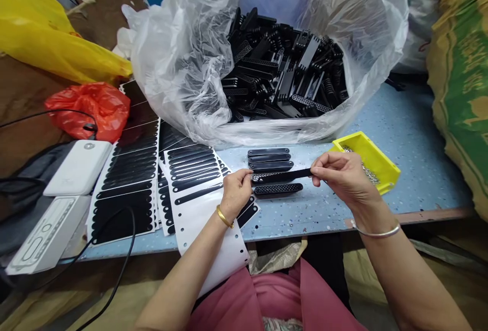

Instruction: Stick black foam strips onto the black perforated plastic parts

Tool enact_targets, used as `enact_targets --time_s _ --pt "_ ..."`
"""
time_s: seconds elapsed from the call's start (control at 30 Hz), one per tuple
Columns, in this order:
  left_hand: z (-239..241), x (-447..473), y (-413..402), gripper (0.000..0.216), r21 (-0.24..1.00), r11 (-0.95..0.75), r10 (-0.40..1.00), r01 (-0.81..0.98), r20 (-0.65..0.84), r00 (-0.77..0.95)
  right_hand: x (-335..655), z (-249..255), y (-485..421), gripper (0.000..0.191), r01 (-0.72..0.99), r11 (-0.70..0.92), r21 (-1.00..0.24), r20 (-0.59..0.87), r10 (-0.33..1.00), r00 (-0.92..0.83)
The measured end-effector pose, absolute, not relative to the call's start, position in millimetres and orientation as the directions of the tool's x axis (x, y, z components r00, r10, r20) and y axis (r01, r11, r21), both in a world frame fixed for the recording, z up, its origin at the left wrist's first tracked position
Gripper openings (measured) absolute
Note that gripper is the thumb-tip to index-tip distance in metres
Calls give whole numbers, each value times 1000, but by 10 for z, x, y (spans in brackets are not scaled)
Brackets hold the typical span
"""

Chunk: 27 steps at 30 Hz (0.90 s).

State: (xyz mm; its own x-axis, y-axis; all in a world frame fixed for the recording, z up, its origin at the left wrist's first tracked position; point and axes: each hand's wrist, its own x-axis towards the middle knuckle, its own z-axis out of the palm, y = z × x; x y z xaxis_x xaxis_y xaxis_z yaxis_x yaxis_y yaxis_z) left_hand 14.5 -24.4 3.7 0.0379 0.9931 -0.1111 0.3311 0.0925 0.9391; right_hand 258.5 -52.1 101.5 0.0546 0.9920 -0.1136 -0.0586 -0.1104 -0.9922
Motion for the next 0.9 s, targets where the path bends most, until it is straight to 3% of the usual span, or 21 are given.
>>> enact_targets --time_s 0.13,0.4,0.9 --pt "57 137 -268 23 957 160 985 242 -172 29 2468 836 -490 30 -85 -167 -982 -174 981 88" --pt "58 126 -265 25 954 126 986 271 -151 70 2409 605 -451 31 -131 -252 -959 -268 955 125" --pt "41 122 -268 23 957 135 984 255 -160 80 2448 507 -438 29 -85 -294 -952 -304 937 171"
